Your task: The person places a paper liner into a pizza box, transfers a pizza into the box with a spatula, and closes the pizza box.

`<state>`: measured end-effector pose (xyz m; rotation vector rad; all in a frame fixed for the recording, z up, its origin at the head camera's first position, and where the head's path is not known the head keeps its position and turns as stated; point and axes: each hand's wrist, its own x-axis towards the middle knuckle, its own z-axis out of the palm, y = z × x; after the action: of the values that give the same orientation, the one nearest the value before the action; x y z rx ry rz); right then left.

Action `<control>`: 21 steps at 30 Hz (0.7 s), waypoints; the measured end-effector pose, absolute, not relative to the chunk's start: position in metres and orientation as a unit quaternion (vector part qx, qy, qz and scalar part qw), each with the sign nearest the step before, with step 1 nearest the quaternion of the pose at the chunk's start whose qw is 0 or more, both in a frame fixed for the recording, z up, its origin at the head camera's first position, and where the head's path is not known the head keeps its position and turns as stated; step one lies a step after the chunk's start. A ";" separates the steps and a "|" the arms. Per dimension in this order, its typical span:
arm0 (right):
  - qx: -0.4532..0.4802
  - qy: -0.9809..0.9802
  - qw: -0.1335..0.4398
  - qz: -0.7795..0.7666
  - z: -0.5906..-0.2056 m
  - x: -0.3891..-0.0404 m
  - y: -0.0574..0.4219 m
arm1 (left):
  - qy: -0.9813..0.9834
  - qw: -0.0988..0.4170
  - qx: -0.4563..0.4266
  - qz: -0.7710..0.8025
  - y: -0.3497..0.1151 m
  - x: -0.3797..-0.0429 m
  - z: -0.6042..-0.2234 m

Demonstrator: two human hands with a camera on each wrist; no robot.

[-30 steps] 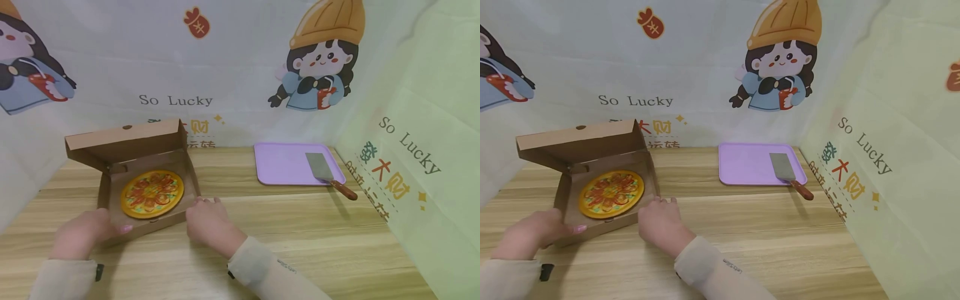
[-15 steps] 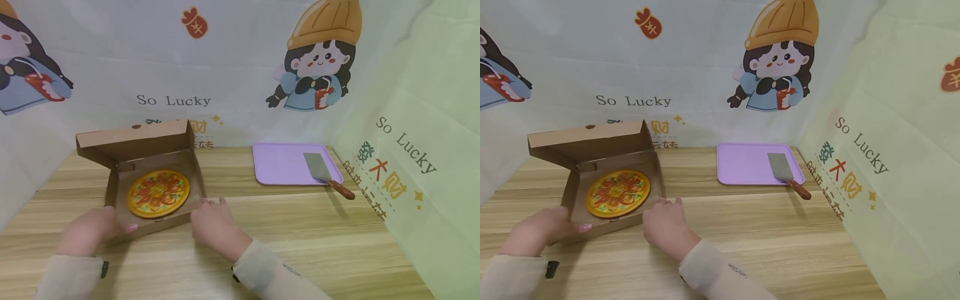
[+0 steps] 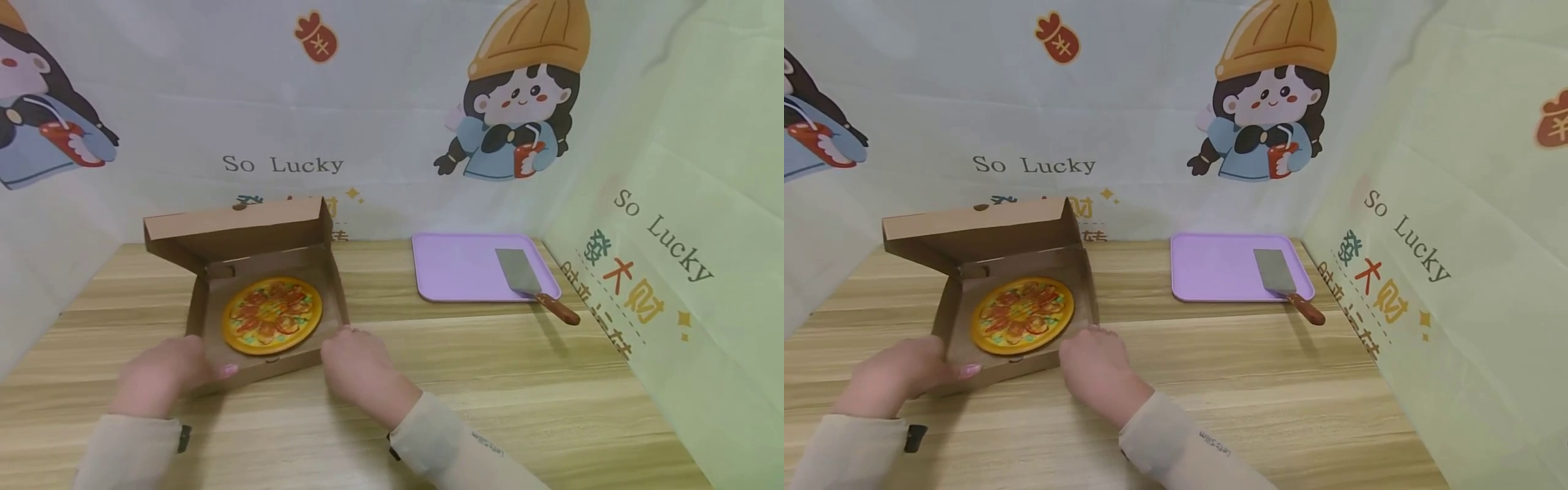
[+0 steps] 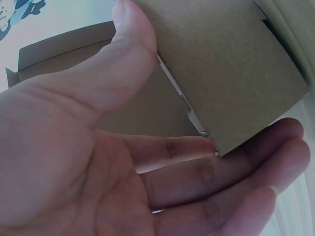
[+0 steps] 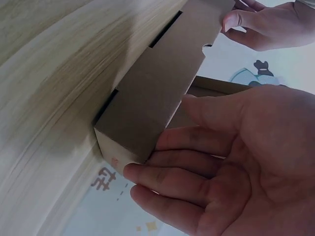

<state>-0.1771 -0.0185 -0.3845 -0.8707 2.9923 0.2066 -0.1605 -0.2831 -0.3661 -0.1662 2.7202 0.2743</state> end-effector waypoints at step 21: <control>-0.261 0.965 -0.008 0.028 -0.390 -0.175 0.002 | 0.976 0.187 -0.055 0.095 -0.260 -0.164 -0.368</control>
<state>-0.1751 0.0023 -0.3898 -0.8246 3.0470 0.0881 -0.1637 -0.2600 -0.3679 -0.1561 2.7485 0.2674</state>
